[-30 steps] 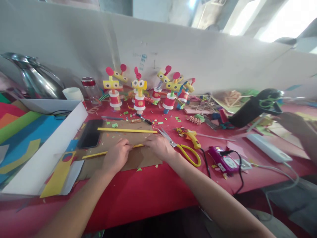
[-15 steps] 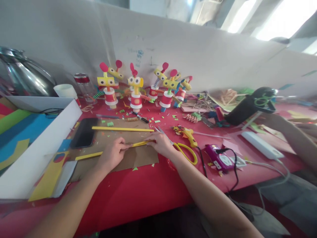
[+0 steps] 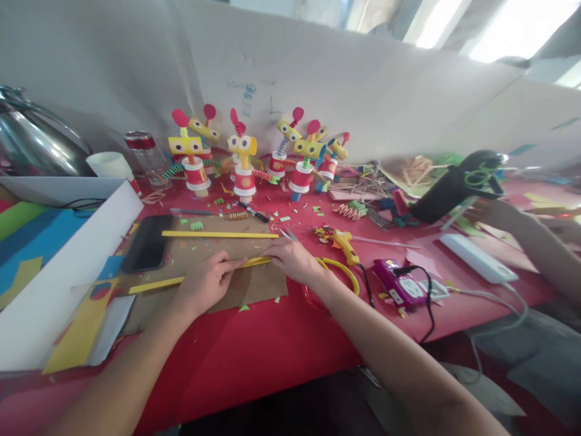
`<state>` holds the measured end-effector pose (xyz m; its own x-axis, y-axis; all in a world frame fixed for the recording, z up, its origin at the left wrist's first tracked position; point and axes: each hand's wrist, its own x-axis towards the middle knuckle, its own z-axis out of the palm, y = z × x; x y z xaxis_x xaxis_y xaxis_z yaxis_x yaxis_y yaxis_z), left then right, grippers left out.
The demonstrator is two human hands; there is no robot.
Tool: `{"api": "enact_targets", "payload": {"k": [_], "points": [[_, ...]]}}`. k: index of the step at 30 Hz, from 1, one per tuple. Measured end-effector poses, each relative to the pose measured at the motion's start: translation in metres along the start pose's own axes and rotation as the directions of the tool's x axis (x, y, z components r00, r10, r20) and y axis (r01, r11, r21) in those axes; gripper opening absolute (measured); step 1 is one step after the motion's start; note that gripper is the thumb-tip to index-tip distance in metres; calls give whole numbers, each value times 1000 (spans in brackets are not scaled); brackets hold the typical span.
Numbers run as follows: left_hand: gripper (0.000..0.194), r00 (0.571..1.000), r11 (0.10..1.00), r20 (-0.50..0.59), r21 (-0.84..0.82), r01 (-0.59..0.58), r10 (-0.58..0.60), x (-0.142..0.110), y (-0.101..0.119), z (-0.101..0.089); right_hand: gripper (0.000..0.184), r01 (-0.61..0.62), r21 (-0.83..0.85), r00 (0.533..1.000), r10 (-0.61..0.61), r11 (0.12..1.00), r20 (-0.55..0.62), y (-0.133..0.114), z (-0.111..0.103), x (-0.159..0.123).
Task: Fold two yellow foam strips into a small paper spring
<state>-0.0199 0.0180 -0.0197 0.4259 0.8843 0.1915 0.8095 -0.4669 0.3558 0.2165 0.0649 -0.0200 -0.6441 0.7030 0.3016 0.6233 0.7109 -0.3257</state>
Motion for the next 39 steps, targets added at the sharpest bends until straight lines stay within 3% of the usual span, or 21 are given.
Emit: {"api": "enact_targets", "payload": {"k": [6, 15, 21, 29, 32, 34, 37, 39], "points": [[45, 999, 999, 46, 42, -22, 20, -2, 2, 0, 23, 156, -135, 988, -156, 979, 7, -4, -1, -9], [52, 993, 989, 105, 145, 29, -44, -2, 11, -2, 20, 235, -248, 971, -236, 940, 27, -5, -2, -12], [52, 987, 975, 144, 217, 43, -75, -2, 14, -3, 18, 236, -316, 971, -215, 919, 102, -12, -6, -13], [50, 986, 978, 131, 197, 74, -101, -1, 13, -1, 34, 34, -305, 991, 9, 952, 137, -34, -6, -32], [50, 986, 975, 120, 201, 91, -116, -1, 12, 2, 41, 10, -279, 988, 35, 960, 153, -38, -12, -37], [49, 985, 975, 124, 203, 95, -122, -1, 12, 3, 38, -64, -241, 984, 102, 969, 147, -39, -21, -33], [48, 984, 970, 121, 221, 100, -129, 0, 12, 3, 28, -270, -231, 954, 293, 935, 68, -39, -30, -18], [48, 986, 970, 107, 223, 98, -125, -1, 13, 2, 22, -330, -228, 937, 348, 916, 40, -40, -29, -6]]}}
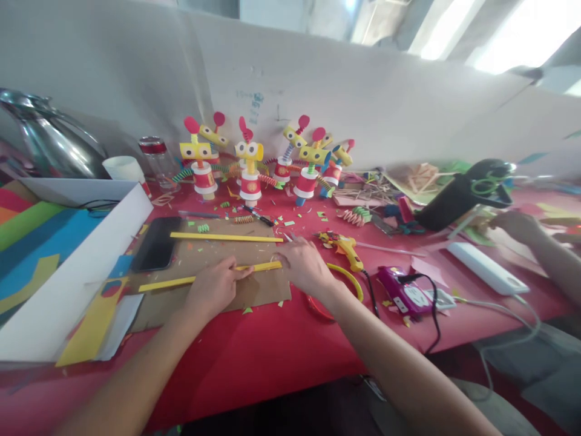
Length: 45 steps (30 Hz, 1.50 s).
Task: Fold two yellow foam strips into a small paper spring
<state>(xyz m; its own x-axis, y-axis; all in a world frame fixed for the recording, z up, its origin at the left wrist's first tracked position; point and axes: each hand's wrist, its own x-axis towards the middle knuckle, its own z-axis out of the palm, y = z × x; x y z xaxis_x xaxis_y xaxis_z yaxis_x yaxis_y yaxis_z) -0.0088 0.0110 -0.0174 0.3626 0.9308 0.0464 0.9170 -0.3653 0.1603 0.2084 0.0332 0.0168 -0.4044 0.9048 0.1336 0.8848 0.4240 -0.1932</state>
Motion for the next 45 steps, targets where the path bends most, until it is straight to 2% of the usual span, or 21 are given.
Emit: {"api": "enact_targets", "payload": {"k": [6, 9, 11, 13, 15, 17, 19, 21, 23, 24, 26, 28, 30, 33, 36, 42, 45], "points": [[42, 998, 995, -49, -96, -33, 28, -3, -3, 1, 9, -49, 59, 994, 43, 997, 101, -6, 19, 13], [37, 986, 985, -166, -166, -39, 11, -3, -3, 0, 10, -38, 87, 996, 30, 995, 86, -8, 18, 9], [33, 965, 987, -263, -151, -56, 14, -1, 0, -5, 14, 4, 118, 998, -12, 993, 67, -10, 13, 9], [28, 952, 991, -305, -117, -61, 22, 3, 4, -13, 16, 60, 208, 997, -69, 976, 40, -13, 10, 11], [27, 973, 981, -231, -189, -43, -2, 9, 8, -21, 16, 101, 346, 994, -107, 933, -1, -15, 9, 16], [27, 993, 940, -91, -338, 44, -79, 15, 11, -28, 12, 81, 494, 997, -62, 866, -54, -16, 11, 22], [27, 987, 877, 13, -456, 149, -160, 21, 11, -32, 11, 0, 683, 996, 62, 730, -67, -17, 15, 25], [28, 982, 829, 43, -529, 179, -184, 25, 10, -34, 21, -81, 884, 983, 181, 461, -5, -19, 19, 26], [28, 988, 804, 19, -578, 138, -155, 26, 10, -33, 31, -131, 976, 972, 216, 176, 91, -20, 22, 24], [28, 990, 792, 5, -599, 115, -140, 27, 10, -31, 34, -151, 985, 967, 220, 80, 131, -21, 23, 23], [28, 991, 766, -14, -635, 95, -135, 26, 11, -29, 36, -177, 984, 956, 236, -15, 176, -22, 26, 21], [27, 989, 743, -11, -661, 102, -145, 25, 11, -27, 37, -161, 986, 946, 276, -43, 167, -21, 28, 21], [26, 989, 719, 36, -682, 131, -145, 23, 12, -30, 36, -117, 993, 940, 320, -31, 120, -17, 28, 21], [24, 971, 658, 167, -715, 238, -171, 19, 10, -38, 33, -62, 998, 931, 360, 0, 58, -11, 27, 22], [23, 941, 599, 278, -727, 336, -192, 15, 6, -46, 32, -68, 997, 924, 380, 28, 52, -6, 24, 23], [27, 900, 549, 417, -726, 414, -127, -5, -18, -52, 30, -82, 994, 897, 440, 79, 39, -1, 24, 24], [28, 879, 517, 451, -722, 461, -154, -24, -35, -53, 28, -83, 993, 895, 444, 90, 35, 2, 26, 25]]}}
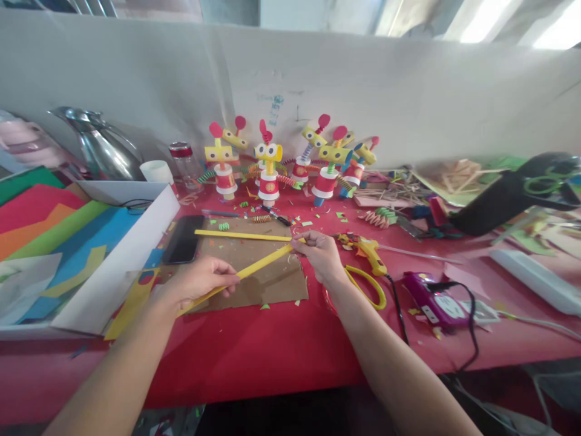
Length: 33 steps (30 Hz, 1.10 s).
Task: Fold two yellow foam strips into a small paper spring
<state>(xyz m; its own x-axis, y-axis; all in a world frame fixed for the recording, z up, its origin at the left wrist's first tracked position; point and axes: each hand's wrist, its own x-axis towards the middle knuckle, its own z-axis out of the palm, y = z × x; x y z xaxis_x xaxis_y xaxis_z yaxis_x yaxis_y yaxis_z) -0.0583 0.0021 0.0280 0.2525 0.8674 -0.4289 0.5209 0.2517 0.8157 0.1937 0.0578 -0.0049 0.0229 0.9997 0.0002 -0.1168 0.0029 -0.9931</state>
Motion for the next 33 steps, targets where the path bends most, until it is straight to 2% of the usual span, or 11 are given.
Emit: {"api": "enact_targets", "payload": {"k": [5, 9, 12, 13, 15, 17, 19, 23, 28, 31, 33], "points": [[31, 991, 995, -88, -16, 96, -97, -26, -25, -14, 28, -15, -14, 999, 14, 1000, -29, 3, -3, 3], [31, 988, 996, -133, 27, 88, -84, -39, -35, -13, 28, -38, -38, 999, 38, 999, 8, 7, -1, 5], [32, 974, 969, -225, 245, 33, 23, -39, -32, -7, 25, -24, -45, 1000, 23, 999, -13, 11, -1, 7], [32, 956, 934, -275, 358, 6, 99, -36, -29, -4, 24, -14, -56, 1000, 13, 998, -25, 12, -1, 8], [36, 890, 817, -348, 574, -45, 294, -27, -21, 4, 19, 1, -93, 999, -5, 996, -46, 16, -3, 12], [38, 873, 721, -287, 685, -100, 394, -16, -11, 15, 16, -1, -137, 998, -6, 991, -56, 19, -5, 15], [38, 894, 673, -198, 726, -142, 402, -5, -2, 27, 15, -24, -150, 998, 16, 988, -54, 22, -4, 16], [43, 885, 639, -203, 758, -129, 419, 10, 5, 49, 17, -77, -99, 997, 79, 992, 15, 26, 5, 13], [41, 852, 567, -184, 809, -152, 490, 22, -2, 66, 18, -133, -75, 984, 141, 988, 107, 27, 14, 9], [43, 838, 530, -176, 835, -151, 516, 26, -9, 71, 11, -62, -215, 993, 81, 975, 81, 30, 12, 11], [43, 828, 520, -183, 841, -146, 529, 27, -12, 73, 8, 38, -387, 998, -19, 921, 52, 30, 9, 12]]}}
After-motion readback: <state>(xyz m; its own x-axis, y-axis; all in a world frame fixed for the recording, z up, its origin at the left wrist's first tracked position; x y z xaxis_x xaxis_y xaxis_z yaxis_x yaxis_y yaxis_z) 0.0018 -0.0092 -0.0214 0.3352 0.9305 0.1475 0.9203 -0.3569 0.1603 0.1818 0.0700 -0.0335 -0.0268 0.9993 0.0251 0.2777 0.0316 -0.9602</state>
